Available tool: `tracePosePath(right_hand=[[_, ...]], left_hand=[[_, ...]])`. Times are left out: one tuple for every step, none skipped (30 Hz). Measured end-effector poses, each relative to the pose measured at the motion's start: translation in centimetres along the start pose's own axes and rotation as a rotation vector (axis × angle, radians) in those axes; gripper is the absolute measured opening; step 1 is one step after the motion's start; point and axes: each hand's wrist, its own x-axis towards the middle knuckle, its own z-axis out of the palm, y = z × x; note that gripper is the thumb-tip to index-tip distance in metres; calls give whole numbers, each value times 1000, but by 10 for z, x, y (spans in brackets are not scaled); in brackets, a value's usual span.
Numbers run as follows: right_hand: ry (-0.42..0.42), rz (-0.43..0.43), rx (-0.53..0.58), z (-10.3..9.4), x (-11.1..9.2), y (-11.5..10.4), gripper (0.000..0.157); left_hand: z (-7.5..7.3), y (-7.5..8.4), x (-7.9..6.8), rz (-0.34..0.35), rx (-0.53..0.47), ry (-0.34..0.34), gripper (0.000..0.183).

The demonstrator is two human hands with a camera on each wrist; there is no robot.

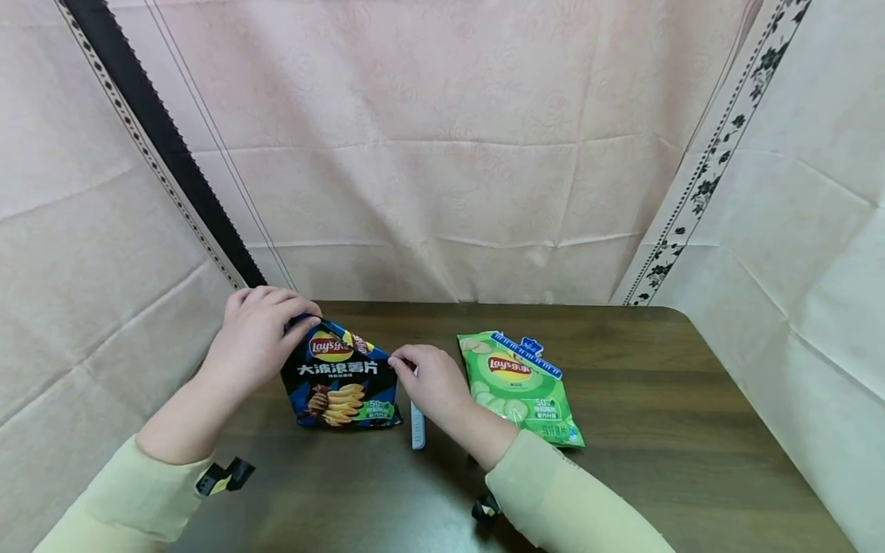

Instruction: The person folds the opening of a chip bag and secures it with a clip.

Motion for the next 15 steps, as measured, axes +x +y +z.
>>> tracePosePath(right_hand=[[-2,2,6,0,0,0,18],[-3,5,13,0,0,0,18],[-7,10,17,-1,0,0,18],[-11,16,21,-1,-1,0,18],[-16,22,29,-2,-1,0,18],[-22,26,33,-2,-1,0,18],[-27,30,36,-2,-1,0,18],[-32,33,41,-3,-1,0,17],[-40,35,49,-4,-1,0,17],[-48,38,62,-5,0,-1,17],[-58,40,72,-7,1,-1,16],[-71,42,87,-8,1,-1,16],[-85,48,102,-10,2,-1,16],[-105,55,119,-12,3,-1,16],[-126,64,134,-14,4,0,16]], left_hand=[[0,0,0,1,2,3,13],[0,0,0,2,3,5,13],[1,0,0,3,4,6,13],[1,0,0,4,4,5,13],[1,0,0,5,4,3,14],[2,0,0,7,3,2,14],[2,0,0,8,4,1,14],[2,1,0,10,4,2,14],[3,1,0,13,7,4,14],[3,1,1,15,9,7,14],[3,1,1,18,12,10,14],[3,1,1,20,13,12,14],[3,2,1,22,14,14,14],[3,2,1,24,14,14,14],[3,2,1,24,14,13,13]])
